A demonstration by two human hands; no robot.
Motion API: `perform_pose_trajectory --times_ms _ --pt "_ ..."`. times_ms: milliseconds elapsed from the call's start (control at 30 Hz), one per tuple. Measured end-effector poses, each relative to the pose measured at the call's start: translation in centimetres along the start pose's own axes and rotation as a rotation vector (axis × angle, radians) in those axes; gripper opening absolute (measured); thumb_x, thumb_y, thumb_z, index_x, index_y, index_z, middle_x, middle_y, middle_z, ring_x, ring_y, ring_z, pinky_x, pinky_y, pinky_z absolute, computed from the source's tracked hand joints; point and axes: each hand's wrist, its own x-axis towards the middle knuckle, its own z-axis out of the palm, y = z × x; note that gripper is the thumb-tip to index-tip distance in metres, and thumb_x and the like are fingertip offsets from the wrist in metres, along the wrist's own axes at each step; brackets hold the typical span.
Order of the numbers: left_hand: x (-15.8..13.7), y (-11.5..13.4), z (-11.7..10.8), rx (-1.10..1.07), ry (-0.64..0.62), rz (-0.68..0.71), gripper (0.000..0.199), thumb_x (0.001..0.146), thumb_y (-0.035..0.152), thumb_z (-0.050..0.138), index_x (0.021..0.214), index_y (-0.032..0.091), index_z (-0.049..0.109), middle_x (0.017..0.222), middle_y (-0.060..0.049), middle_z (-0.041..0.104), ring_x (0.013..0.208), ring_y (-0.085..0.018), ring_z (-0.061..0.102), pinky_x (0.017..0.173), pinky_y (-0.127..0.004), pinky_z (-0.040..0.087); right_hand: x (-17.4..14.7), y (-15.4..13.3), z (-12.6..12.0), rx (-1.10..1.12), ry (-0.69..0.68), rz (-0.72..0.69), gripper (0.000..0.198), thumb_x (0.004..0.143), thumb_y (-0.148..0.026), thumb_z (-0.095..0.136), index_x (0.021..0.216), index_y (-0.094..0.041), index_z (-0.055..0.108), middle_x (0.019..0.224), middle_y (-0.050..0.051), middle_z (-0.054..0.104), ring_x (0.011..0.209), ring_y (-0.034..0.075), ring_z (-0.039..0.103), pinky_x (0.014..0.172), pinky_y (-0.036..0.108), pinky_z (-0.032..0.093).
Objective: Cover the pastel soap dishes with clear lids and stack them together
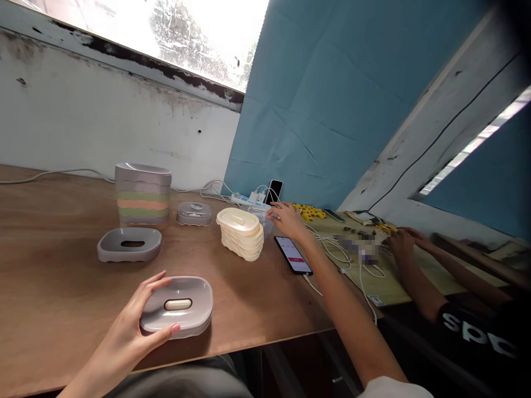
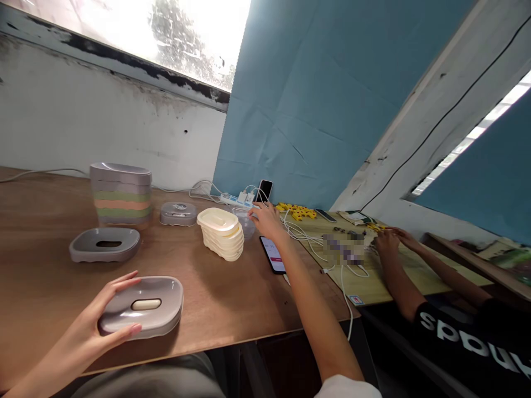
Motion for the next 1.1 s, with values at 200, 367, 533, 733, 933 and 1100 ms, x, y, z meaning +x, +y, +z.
perform_pose_trajectory --times_ms 200,367,533,733,933,1100 --pt "-0.1 -0.4 0.3 -0.003 0.027 -0.011 0.059 0.074 0.054 0.064 0.125 0.030 0.049 0.140 -0.006 0.048 0.124 -0.030 0.051 0.099 -0.041 0.045 -0.1 -0.3 -1.5 -0.004 0.204 -0.022 0.018 0.090 -0.021 0.047 0.089 -0.021 0.065 0.119 0.009 0.064 0.120 0.030 0.048 0.099 0.051 0.037" --pt "-0.3 -0.3 0.2 -0.068 -0.015 -0.103 0.073 0.073 0.056 0.066 0.135 0.030 0.038 0.136 -0.010 0.050 0.119 -0.033 0.053 0.101 -0.049 0.041 -2.8 -4.2 -3.8 0.199 0.633 -0.126 0.020 0.096 -0.027 0.039 0.094 -0.024 0.059 0.107 0.006 0.068 0.132 0.025 0.042 0.111 0.054 0.024" --pt "-0.2 -0.3 0.2 -0.204 0.025 -0.096 0.095 0.064 0.051 0.077 0.142 0.028 0.029 0.144 -0.013 0.040 0.132 -0.034 0.040 0.107 -0.052 0.034 -8.3 -12.6 -4.7 1.052 0.540 -0.024 0.016 0.093 -0.035 0.051 0.104 -0.028 0.061 0.096 0.004 0.069 0.104 0.023 0.065 0.092 0.044 0.049" --pt "-0.2 0.0 -0.1 -0.412 0.021 0.010 0.098 0.066 0.041 0.081 0.145 0.029 0.025 0.153 -0.011 0.029 0.139 -0.031 0.029 0.114 -0.046 0.028 -11.5 -17.9 -1.7 1.894 -0.361 0.430 0.030 0.080 -0.042 0.069 0.099 -0.019 0.065 0.071 0.000 0.068 0.063 0.018 0.071 0.064 0.033 0.057" --pt "-0.2 -0.3 -0.3 -0.356 0.054 -0.084 0.082 0.069 0.040 0.078 0.139 0.025 0.037 0.142 -0.010 0.044 0.132 -0.028 0.041 0.109 -0.042 0.038 -10.4 -17.5 1.9 1.836 -0.603 0.718 0.037 0.067 -0.041 0.080 0.082 -0.011 0.066 0.065 0.001 0.062 0.052 0.014 0.064 0.047 0.024 0.050" --pt "-0.6 0.1 -0.2 -0.158 0.161 -0.056 0.073 0.066 0.046 0.078 0.131 0.027 0.050 0.109 -0.004 0.052 0.111 -0.026 0.056 0.090 -0.035 0.051 -11.1 -19.2 3.2 1.721 -0.260 0.712 0.026 0.077 -0.041 0.069 0.093 -0.020 0.065 0.085 0.000 0.064 0.061 0.009 0.057 0.052 0.020 0.046"
